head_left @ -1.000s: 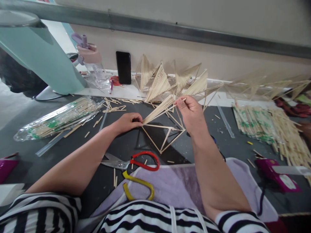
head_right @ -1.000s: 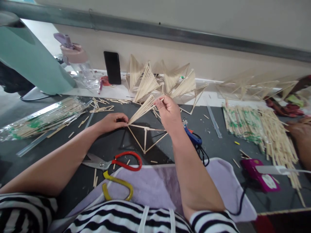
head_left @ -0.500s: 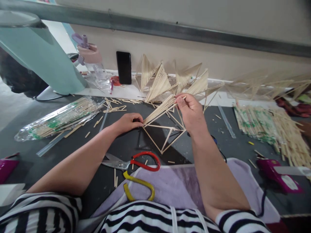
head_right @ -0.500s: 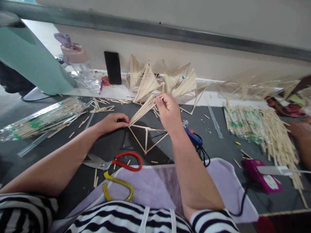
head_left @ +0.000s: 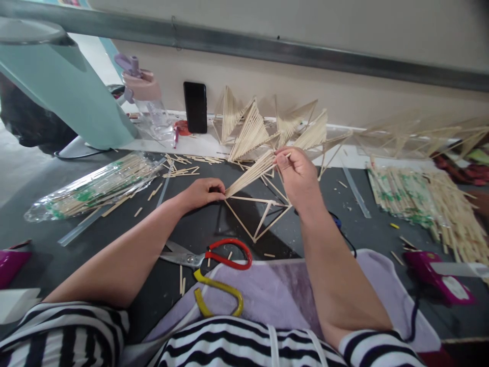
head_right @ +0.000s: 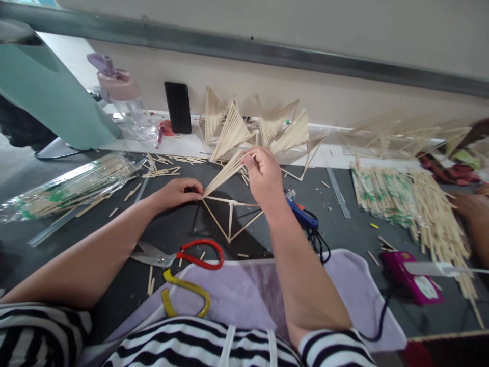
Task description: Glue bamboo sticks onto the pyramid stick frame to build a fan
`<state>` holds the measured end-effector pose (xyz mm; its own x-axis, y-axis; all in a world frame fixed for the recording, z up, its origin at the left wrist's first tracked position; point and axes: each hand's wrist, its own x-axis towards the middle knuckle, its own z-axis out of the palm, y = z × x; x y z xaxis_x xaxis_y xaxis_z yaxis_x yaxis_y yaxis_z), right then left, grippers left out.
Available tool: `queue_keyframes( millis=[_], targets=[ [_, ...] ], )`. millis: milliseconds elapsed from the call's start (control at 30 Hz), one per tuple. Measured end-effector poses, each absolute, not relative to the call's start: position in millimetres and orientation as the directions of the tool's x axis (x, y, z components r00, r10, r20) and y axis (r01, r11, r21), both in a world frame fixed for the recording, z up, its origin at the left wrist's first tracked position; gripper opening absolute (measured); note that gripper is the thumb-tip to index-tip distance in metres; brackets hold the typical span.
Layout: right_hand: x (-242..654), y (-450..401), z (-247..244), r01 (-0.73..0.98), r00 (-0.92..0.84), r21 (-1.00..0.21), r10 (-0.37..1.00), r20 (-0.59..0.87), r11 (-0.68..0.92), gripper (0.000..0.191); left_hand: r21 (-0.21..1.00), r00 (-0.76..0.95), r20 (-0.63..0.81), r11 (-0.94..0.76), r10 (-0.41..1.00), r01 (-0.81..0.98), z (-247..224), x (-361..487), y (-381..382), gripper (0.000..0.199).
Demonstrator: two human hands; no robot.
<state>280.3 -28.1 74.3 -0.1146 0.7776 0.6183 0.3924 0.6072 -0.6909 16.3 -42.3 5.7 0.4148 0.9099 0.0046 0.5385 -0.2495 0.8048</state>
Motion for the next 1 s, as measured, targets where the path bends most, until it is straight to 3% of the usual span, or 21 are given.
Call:
queue_keyframes(
  millis=[467, 700, 1000],
  targets=[
    [278, -24, 68, 0.331, -0.094, -0.78, 0.841, 0.532, 0.531, 0.026, 0.779, 0.414, 0.018, -0.273, 0.91, 0.565, 6, 17, -41, 0.026],
    [273, -19, 60, 0.019, 0.024, -0.937, 0.937, 0.349, 0.349, 0.026, 0.769, 0.403, -0.007, -0.253, 0.915, 0.587, 14, 20, -44, 0.025],
    [276, -15, 53, -0.075, 0.008, -0.943, 0.946, 0.325, 0.325, 0.02, 0.77, 0.43, 0.0, -0.274, 0.903, 0.576, 7, 16, -40, 0.027]
  ],
)
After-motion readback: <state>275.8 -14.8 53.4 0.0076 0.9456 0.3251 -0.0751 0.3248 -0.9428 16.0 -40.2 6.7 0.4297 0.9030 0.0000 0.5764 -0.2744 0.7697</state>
